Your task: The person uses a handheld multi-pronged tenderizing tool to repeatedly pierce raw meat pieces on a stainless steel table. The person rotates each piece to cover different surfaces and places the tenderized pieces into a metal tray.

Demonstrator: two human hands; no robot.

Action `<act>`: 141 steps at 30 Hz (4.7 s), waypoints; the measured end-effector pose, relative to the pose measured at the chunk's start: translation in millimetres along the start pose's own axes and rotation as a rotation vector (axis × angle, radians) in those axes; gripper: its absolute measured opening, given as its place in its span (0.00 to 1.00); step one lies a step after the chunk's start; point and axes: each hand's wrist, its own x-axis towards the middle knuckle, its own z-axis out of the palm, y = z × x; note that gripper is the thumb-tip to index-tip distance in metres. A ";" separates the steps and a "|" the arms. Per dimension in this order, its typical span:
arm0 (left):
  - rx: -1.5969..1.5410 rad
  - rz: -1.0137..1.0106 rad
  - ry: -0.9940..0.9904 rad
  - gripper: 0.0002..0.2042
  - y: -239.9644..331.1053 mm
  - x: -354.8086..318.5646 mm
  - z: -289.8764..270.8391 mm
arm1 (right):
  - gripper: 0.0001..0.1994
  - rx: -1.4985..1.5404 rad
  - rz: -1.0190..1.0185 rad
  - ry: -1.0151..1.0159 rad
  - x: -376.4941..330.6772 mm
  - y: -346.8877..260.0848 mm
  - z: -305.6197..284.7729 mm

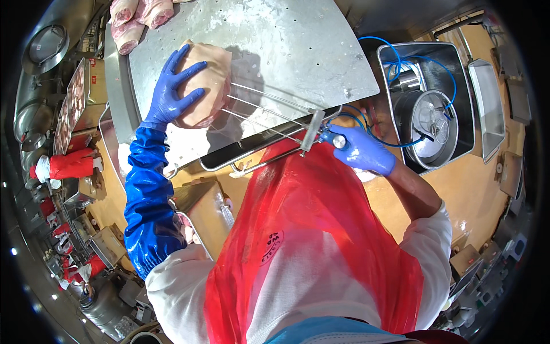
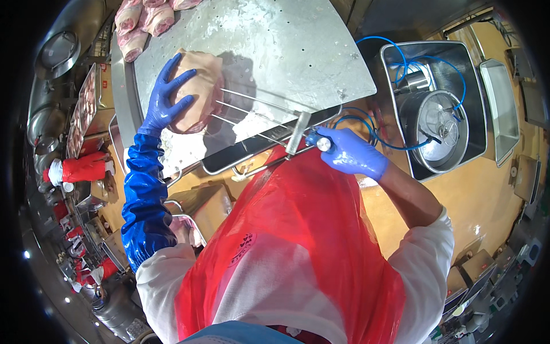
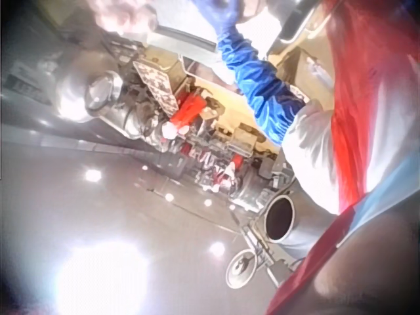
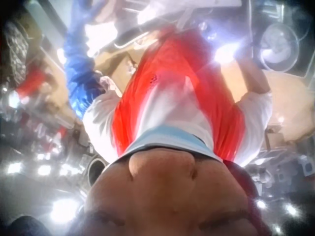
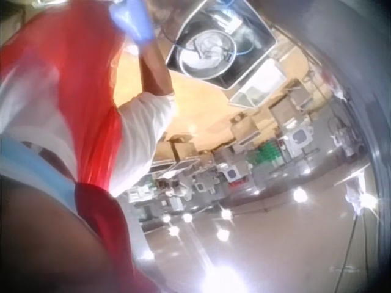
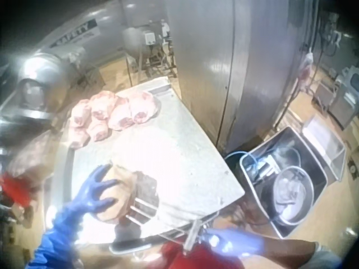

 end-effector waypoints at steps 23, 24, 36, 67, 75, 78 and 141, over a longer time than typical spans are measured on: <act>0.102 0.040 0.149 0.27 8.2 -9.0 1.8 | 0.09 0.123 0.041 -0.107 99.9 -22.5 36.9; 0.095 0.040 0.161 0.26 8.2 -15.2 0.4 | 0.09 0.119 0.108 -0.133 95.1 -43.5 35.8; 0.188 -0.328 0.135 0.48 15.3 -20.1 34.9 | 0.09 0.131 -0.055 -0.289 85.5 -41.0 33.9; -1.447 -0.706 1.525 0.40 218.9 -189.5 304.8 | 0.17 0.340 0.217 0.333 -73.6 71.4 -40.5; -2.209 -1.095 1.534 0.40 209.7 -192.6 298.4 | 0.18 0.235 0.294 0.336 -54.0 44.8 -15.0; -2.168 -1.204 1.408 0.39 196.6 -198.2 287.3 | 0.19 0.201 0.301 0.316 -34.4 32.8 -1.2; -0.066 -0.914 0.361 0.50 -151.0 139.4 70.6 | 0.26 -0.034 0.139 0.418 6.5 -33.8 28.7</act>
